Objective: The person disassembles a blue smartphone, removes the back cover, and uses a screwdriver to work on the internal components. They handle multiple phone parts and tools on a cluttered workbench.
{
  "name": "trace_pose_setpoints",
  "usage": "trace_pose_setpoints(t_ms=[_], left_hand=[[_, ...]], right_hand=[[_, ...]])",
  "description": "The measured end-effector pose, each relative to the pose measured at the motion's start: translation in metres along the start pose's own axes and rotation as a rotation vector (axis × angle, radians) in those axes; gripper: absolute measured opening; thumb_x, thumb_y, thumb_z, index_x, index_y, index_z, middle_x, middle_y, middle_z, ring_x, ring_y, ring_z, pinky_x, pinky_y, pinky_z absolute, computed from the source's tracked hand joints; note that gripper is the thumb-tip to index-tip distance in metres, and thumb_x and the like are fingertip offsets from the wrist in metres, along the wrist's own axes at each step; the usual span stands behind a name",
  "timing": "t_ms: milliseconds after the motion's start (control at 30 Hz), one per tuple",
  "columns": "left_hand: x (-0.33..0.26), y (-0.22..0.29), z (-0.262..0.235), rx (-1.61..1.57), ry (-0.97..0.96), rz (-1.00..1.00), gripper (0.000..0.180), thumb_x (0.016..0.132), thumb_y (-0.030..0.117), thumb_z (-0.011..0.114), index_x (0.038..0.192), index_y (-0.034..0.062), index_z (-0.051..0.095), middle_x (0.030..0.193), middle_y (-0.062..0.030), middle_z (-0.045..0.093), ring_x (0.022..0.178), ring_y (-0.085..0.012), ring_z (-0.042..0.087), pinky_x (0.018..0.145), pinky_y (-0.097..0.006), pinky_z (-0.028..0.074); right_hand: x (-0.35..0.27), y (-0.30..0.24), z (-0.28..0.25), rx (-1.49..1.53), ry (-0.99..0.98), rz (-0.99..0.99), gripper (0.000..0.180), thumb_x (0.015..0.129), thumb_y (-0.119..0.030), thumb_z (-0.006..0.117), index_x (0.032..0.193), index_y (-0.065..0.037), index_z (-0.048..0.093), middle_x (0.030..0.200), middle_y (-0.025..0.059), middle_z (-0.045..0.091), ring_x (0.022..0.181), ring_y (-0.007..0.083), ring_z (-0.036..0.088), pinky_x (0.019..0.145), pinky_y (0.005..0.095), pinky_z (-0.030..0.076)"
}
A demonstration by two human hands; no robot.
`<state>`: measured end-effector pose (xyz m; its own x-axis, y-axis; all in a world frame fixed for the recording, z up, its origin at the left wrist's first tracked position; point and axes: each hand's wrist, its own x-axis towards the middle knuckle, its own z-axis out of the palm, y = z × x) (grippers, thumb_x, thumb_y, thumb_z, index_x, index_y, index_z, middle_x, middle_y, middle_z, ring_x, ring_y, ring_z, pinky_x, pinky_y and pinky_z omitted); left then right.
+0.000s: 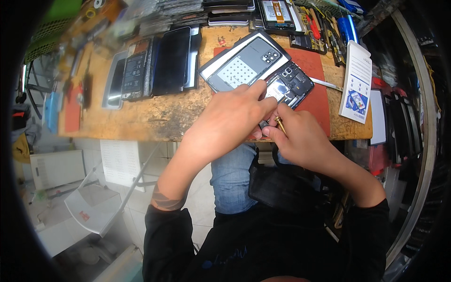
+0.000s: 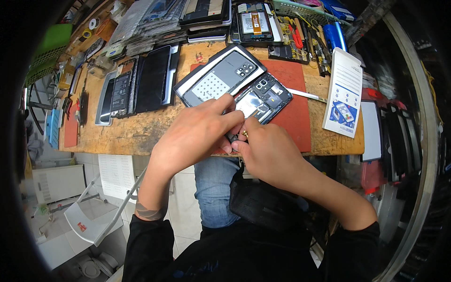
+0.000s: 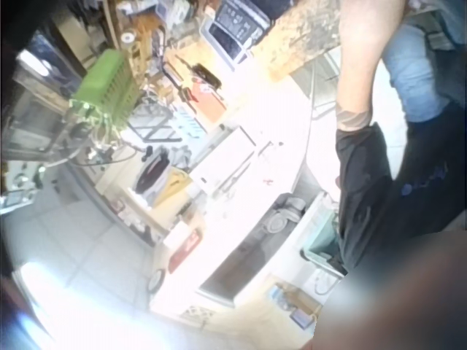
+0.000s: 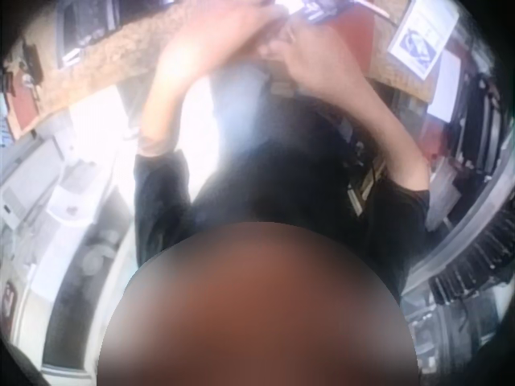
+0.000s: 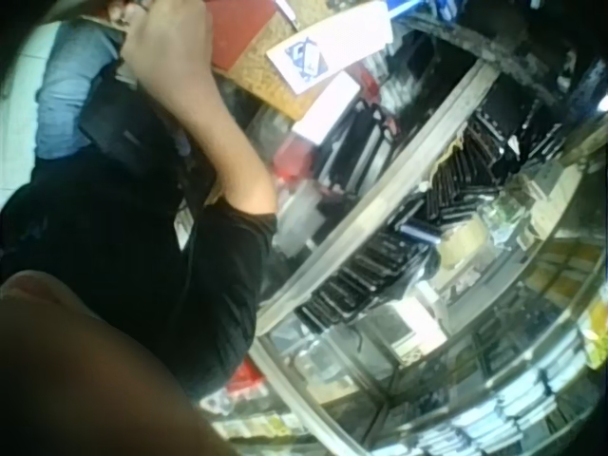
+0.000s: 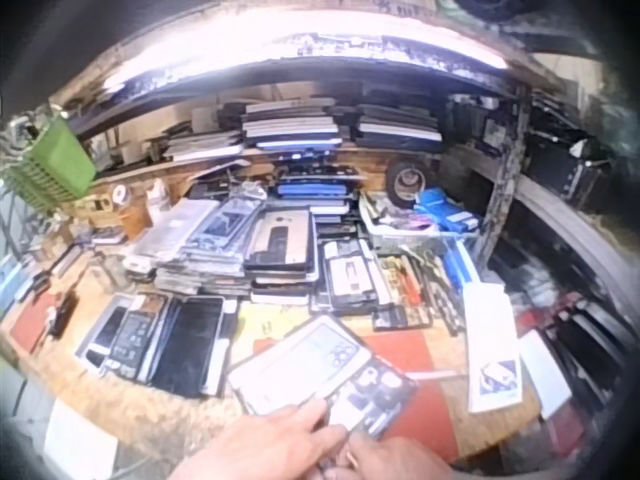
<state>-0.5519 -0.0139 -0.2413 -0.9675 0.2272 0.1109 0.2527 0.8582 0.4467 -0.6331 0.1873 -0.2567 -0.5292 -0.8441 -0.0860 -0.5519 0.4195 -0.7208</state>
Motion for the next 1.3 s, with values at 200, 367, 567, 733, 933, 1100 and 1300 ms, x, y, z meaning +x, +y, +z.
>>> trace_pose_setpoints(t_ms=[200, 367, 567, 733, 933, 1100, 1300], left_hand=[[0.002, 0.002, 0.000, 0.047, -0.038, -0.015, 0.033, 0.078, 0.008, 0.084, 0.105, 0.0097, 0.064, 0.107, -0.0086, 0.063, 0.102, -0.0331, 0.068, 0.081, -0.047, 0.057], [0.002, 0.001, -0.002, 0.055, -0.058, -0.016, 0.035, 0.078, 0.007, 0.085, 0.104, 0.0095, 0.062, 0.107, -0.0085, 0.063, 0.103, -0.0336, 0.068, 0.080, -0.048, 0.057], [0.002, -0.001, -0.001, 0.043, -0.050, 0.004, 0.037, 0.075, 0.006, 0.086, 0.103, 0.0085, 0.062, 0.104, -0.0078, 0.065, 0.101, -0.0327, 0.068, 0.081, -0.047, 0.057], [0.001, -0.009, 0.001, -0.044, -0.038, 0.002, 0.042, 0.072, 0.005, 0.089, 0.104, 0.0088, 0.062, 0.104, -0.0080, 0.064, 0.101, -0.0358, 0.067, 0.081, -0.048, 0.056], [-0.007, -0.011, 0.001, -0.078, 0.006, -0.026, 0.043, 0.073, 0.002, 0.089, 0.107, 0.0067, 0.065, 0.109, -0.0095, 0.065, 0.102, -0.0378, 0.068, 0.083, -0.048, 0.056], [-0.010, -0.019, -0.007, -0.292, -0.039, -0.073, 0.042, 0.076, -0.005, 0.086, 0.111, 0.0057, 0.066, 0.113, -0.0116, 0.064, 0.104, -0.0404, 0.068, 0.083, -0.048, 0.057], [-0.012, -0.016, -0.002, -0.248, 0.002, -0.079, 0.043, 0.077, -0.009, 0.083, 0.113, 0.0058, 0.066, 0.113, -0.0124, 0.065, 0.102, -0.0411, 0.069, 0.082, -0.048, 0.057]], right_hand=[[0.002, 0.006, -0.001, 0.049, -0.024, 0.010, 0.029, 0.099, -0.015, 0.074, 0.108, 0.008, 0.059, 0.073, 0.0269, 0.069, 0.071, 0.0501, 0.071, 0.066, 0.0594, 0.053], [-0.003, 0.005, 0.004, 0.071, 0.004, 0.046, 0.023, 0.101, -0.016, 0.072, 0.108, 0.002, 0.059, 0.078, 0.0250, 0.070, 0.076, 0.0480, 0.072, 0.067, 0.0540, 0.052], [-0.007, 0.004, 0.017, -0.010, 0.074, -0.028, 0.026, 0.102, -0.015, 0.072, 0.110, 0.004, 0.056, 0.072, 0.0237, 0.069, 0.067, 0.0469, 0.071, 0.063, 0.0569, 0.055], [-0.002, 0.008, 0.016, 0.039, 0.041, -0.060, 0.026, 0.104, -0.017, 0.069, 0.111, 0.004, 0.056, 0.072, 0.0240, 0.069, 0.068, 0.0478, 0.071, 0.063, 0.0580, 0.055], [-0.001, 0.008, 0.014, 0.115, -0.001, -0.039, 0.022, 0.106, -0.017, 0.066, 0.112, 0.002, 0.057, 0.073, 0.0243, 0.069, 0.070, 0.0492, 0.071, 0.064, 0.0591, 0.053], [-0.001, 0.008, 0.006, 0.205, -0.054, 0.041, 0.021, 0.108, -0.017, 0.065, 0.109, 0.002, 0.057, 0.072, 0.0249, 0.068, 0.070, 0.0486, 0.070, 0.064, 0.0578, 0.051], [0.004, 0.008, 0.001, 0.311, -0.084, 0.090, 0.021, 0.108, -0.017, 0.063, 0.107, 0.004, 0.059, 0.070, 0.0237, 0.066, 0.063, 0.0420, 0.068, 0.061, 0.0512, 0.049]])
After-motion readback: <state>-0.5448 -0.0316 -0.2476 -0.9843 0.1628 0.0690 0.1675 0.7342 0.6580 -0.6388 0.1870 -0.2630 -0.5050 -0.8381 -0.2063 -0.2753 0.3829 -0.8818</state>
